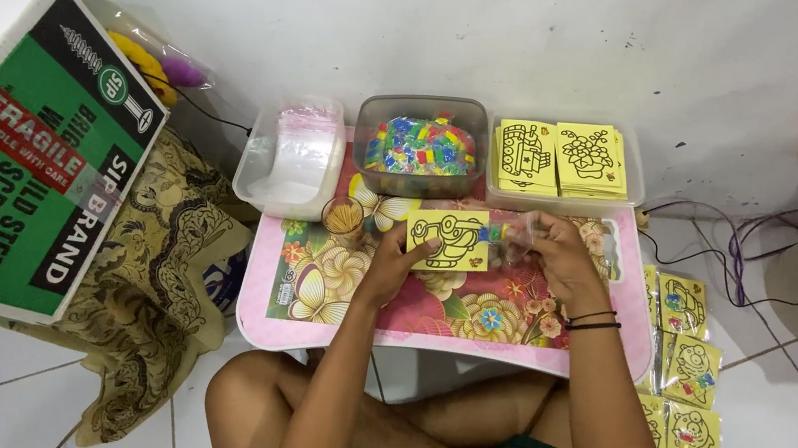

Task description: The person is packaging small yellow cards and colorful packets into clear plastic bags at a steady pace.

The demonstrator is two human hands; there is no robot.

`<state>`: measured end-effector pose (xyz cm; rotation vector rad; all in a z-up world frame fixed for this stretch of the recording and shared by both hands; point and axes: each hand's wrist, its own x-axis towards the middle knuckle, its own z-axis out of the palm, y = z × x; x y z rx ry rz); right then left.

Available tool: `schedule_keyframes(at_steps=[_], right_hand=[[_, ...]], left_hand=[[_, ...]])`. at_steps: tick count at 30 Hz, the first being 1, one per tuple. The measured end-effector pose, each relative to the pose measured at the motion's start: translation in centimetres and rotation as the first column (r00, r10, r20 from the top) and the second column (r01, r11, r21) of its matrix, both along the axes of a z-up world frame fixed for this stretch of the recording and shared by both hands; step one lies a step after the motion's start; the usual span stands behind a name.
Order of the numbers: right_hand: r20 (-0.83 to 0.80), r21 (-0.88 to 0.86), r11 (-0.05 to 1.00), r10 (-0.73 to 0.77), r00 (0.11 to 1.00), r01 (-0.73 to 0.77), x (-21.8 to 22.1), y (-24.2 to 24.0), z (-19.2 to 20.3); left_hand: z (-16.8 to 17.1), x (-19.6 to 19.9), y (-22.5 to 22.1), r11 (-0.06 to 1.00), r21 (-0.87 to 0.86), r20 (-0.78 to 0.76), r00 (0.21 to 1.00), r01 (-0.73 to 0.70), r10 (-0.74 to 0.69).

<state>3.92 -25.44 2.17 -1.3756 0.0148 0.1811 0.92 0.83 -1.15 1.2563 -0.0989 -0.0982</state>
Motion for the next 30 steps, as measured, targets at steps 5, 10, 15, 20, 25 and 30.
schedule_keyframes(at_steps=[5,10,15,20,25,30], right_hand=[[0.02,0.004,1.0,-0.008,1.0,0.008,0.1,1.1,-1.1],[0.093,-0.012,1.0,-0.016,0.996,0.017,-0.3,1.8,-0.9],[0.044,-0.168,0.978,0.132,0.99,-0.122,-0.8,2.6,2.8],[-0.119,-0.188,0.942,0.258,0.959,-0.277,0.1,1.9,0.2],[-0.228,-0.192,0.955,0.18,0.957,-0.226,1.4,2.6,-3.2],[-0.274,-0.168,0.986,-0.029,0.961,-0.018,0.5,3.9,-1.3]], left_hand=[[-1.1,0.2,0.2,1.0,0.013,-0.018,1.0,0.022,-0.022],[-0.8,0.0,0.3,0.999,0.022,-0.015,0.999,0.038,-0.037],[-0.2,-0.5,0.5,0.995,0.01,0.007,0.995,0.1,-0.1],[-1.4,-0.2,0.4,0.992,0.007,0.01,0.992,0.126,-0.126],[-0.8,-0.5,0.3,0.992,0.02,0.038,0.991,0.128,-0.129],[0.4,-0.8,0.1,0.992,0.078,0.049,0.993,0.102,-0.106]])
